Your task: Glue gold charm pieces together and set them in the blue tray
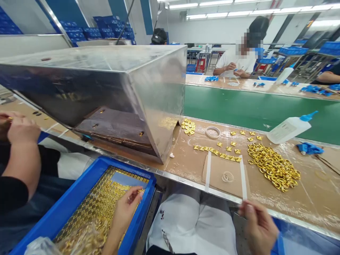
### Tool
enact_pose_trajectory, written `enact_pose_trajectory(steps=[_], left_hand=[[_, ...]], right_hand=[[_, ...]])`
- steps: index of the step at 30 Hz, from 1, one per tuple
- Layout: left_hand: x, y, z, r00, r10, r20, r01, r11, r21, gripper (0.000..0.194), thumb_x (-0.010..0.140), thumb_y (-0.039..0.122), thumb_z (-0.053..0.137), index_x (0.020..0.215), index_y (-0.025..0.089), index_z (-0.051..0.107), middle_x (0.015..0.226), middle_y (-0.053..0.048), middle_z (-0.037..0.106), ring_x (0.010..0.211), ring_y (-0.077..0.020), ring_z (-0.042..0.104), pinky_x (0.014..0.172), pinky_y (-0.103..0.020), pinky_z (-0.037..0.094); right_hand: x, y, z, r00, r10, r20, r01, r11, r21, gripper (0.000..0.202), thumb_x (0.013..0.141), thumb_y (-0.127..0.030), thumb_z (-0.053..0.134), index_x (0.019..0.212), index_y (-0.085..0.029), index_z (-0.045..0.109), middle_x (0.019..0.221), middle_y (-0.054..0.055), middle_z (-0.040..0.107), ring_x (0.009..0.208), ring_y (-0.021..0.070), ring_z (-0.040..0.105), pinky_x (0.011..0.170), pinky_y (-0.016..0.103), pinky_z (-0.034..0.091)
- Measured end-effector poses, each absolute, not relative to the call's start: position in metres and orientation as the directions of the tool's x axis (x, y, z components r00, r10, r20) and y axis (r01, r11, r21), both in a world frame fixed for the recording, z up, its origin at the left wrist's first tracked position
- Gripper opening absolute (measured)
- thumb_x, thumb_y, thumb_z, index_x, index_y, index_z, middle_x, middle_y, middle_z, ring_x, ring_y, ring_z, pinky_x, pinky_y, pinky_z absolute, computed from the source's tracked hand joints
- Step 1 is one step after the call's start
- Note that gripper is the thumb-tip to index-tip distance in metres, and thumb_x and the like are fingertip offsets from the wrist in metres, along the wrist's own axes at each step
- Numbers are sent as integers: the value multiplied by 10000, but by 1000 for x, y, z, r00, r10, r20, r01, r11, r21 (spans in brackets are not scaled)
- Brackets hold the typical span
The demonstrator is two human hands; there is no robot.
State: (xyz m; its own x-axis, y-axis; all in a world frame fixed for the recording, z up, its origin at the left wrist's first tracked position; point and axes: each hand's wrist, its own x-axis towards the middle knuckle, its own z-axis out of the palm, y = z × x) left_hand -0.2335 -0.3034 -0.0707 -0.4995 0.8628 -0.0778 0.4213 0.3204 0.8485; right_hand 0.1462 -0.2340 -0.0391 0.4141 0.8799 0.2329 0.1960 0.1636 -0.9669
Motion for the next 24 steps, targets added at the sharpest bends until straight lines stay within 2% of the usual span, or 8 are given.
enact_pose_trajectory(steps=[2, 3, 6, 8, 11, 16, 18, 24], left_hand=[[-198, -302, -58, -388, 912, -133, 243, 241, 940, 422, 754, 573, 735, 934, 193, 773, 754, -46, 724, 647, -207, 694, 612, -301, 596], [-179, -299, -53, -314, 938, -148, 177, 211, 961, 410, 754, 566, 751, 926, 197, 783, 738, -45, 720, 616, -192, 680, 587, -291, 589], [-123, -284, -43, -62, 995, -82, 50, 86, 995, 383, 819, 555, 720, 955, 205, 798, 745, -50, 708, 592, -158, 652, 556, -255, 558], [-97, -275, -38, 43, 999, -8, 16, 7, 1000, 386, 860, 557, 686, 979, 208, 799, 792, -63, 713, 598, -143, 640, 549, -239, 535], [-77, -264, -30, 105, 992, 75, 42, -80, 996, 401, 873, 567, 678, 984, 199, 795, 773, -66, 706, 641, -150, 632, 576, -235, 508], [-66, -257, -31, 188, 961, 205, 40, -216, 976, 451, 875, 609, 653, 954, 188, 793, 722, -66, 709, 656, -159, 630, 638, -255, 490], [-62, -254, -35, 221, 947, 235, 32, -248, 968, 434, 863, 594, 678, 973, 189, 789, 720, -62, 710, 662, -159, 628, 662, -260, 490], [-53, -236, -42, 362, 917, 168, -176, -110, 978, 455, 779, 547, 794, 1042, 178, 756, 767, -46, 697, 630, -135, 593, 629, -242, 493]], right_hand=[[119, -245, -34, 40, 992, 117, 150, 110, -983, 379, 881, -549, 692, 819, -178, 735, 677, 56, 684, 493, 143, 604, 436, 240, 507], [105, -249, -32, -106, 991, 88, 113, 99, -989, 389, 910, -547, 648, 821, -178, 737, 690, 59, 676, 491, 140, 602, 419, 228, 488], [77, -254, -27, -335, 942, -2, 57, 18, -998, 400, 934, -548, 613, 820, -177, 707, 740, 47, 648, 515, 115, 590, 450, 206, 475], [74, -255, -25, -365, 930, -42, 19, -37, -999, 415, 921, -567, 624, 777, -179, 660, 725, 28, 618, 519, 102, 562, 462, 195, 459], [84, -257, -21, -321, 942, -97, -37, -114, -993, 455, 893, -607, 642, 729, -184, 609, 705, 6, 562, 506, 89, 505, 441, 183, 422], [105, -259, -15, -287, 943, -170, 8, -175, -985, 409, 884, -586, 671, 800, -186, 677, 747, 2, 544, 554, 91, 484, 455, 176, 403], [110, -257, -14, -277, 942, -191, 27, -191, -981, 444, 871, -611, 674, 773, -178, 664, 717, -4, 538, 536, 87, 463, 444, 178, 378], [119, -245, -9, -328, 898, -293, -20, -317, -948, 534, 817, -693, 681, 714, -178, 584, 581, -40, 496, 470, 75, 414, 440, 196, 362]])
